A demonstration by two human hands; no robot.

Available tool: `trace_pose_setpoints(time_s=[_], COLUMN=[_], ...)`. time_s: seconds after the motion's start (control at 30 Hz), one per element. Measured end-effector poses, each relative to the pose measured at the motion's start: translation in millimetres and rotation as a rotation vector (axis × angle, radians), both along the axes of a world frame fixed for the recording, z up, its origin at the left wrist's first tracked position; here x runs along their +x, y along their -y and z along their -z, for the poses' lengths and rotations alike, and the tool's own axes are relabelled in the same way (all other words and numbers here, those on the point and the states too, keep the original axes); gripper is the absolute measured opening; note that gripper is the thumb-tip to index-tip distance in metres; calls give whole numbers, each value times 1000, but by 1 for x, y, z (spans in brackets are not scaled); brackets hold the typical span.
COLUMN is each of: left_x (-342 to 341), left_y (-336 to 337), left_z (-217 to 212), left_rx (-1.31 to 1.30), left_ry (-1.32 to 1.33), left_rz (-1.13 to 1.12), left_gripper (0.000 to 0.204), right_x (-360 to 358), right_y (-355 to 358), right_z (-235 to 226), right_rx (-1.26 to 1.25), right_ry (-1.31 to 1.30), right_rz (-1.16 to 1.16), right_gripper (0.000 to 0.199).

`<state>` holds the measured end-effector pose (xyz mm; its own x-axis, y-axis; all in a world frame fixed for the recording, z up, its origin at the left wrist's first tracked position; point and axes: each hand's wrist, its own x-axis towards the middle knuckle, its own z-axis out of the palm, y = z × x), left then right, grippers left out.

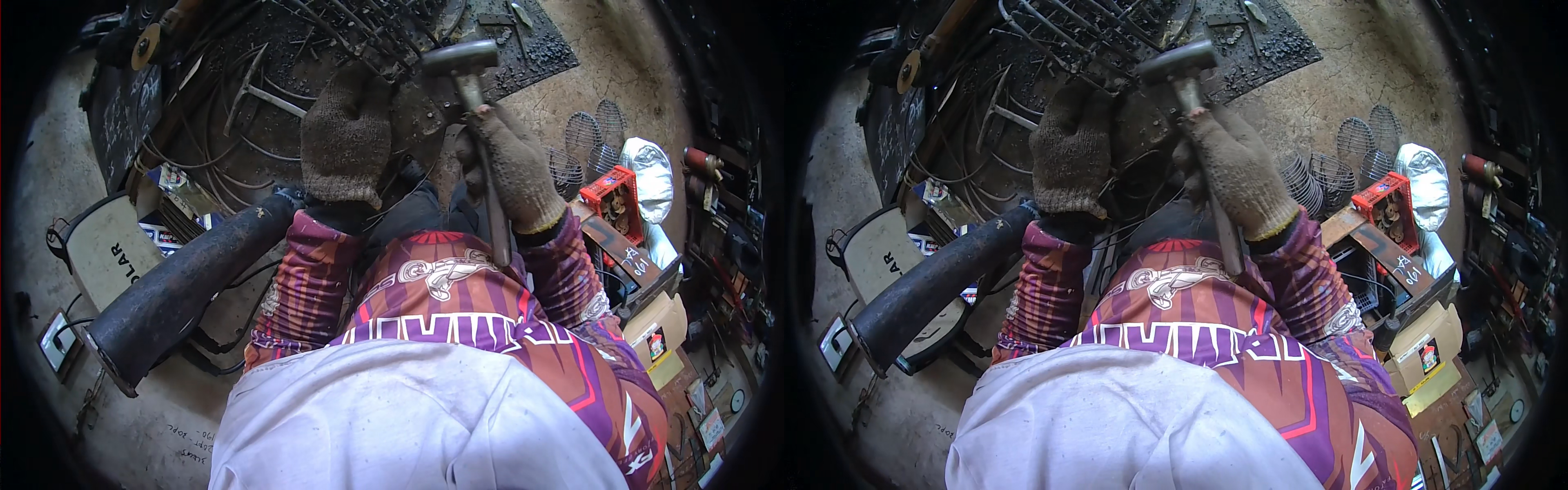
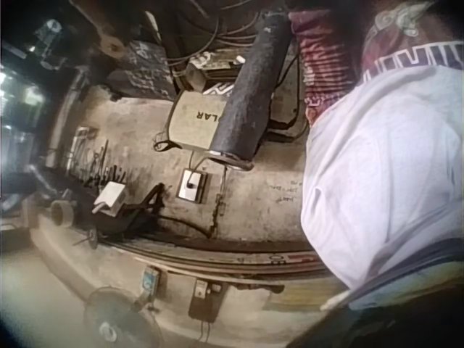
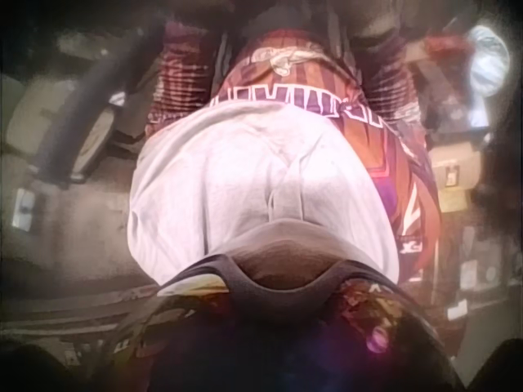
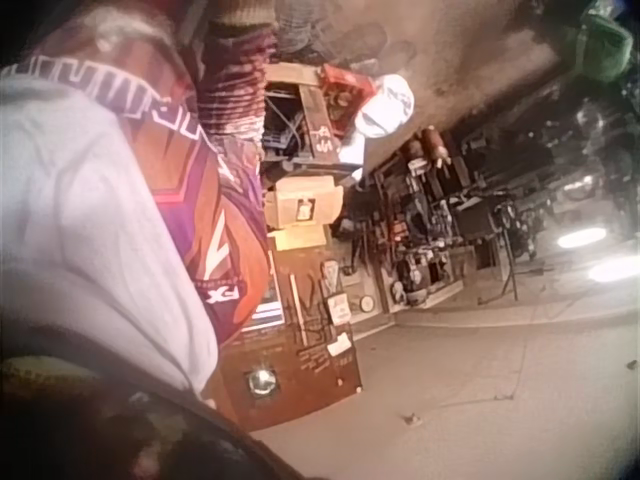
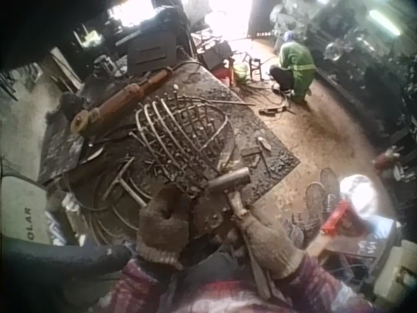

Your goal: The person uses a welding tool to join metal bars of a circular cage-like structure and later uses a hammer to strike the metal.

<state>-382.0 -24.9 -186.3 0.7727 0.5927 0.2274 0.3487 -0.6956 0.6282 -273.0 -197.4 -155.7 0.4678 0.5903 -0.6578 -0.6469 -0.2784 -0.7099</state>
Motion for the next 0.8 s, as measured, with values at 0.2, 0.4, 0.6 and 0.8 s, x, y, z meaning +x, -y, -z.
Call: trace_pose_setpoints(time_s=[0.2, 0.4, 0.6, 0.8], left_x=[5, 6, 8, 7], left_y=[3, 2, 6, 4], left_z=[-7, -9, -14, -11], left_rx=[-188, -264, -339, -285], left_ry=[2, 9, 28, -10], left_rz=[-83, -125, -141, -157], left_gripper=[20, 20, 23, 23], right_x=[-3, 6, 3, 5], right_y=[6, 2, 10, 6], right_z=[4, -6, 0, -5], right_rx=[196, -32, 124, -63], right_ry=[20, 46, 73, 29], right_rz=[232, 32, 187, -40], right_gripper=[33, 39, 38, 38])
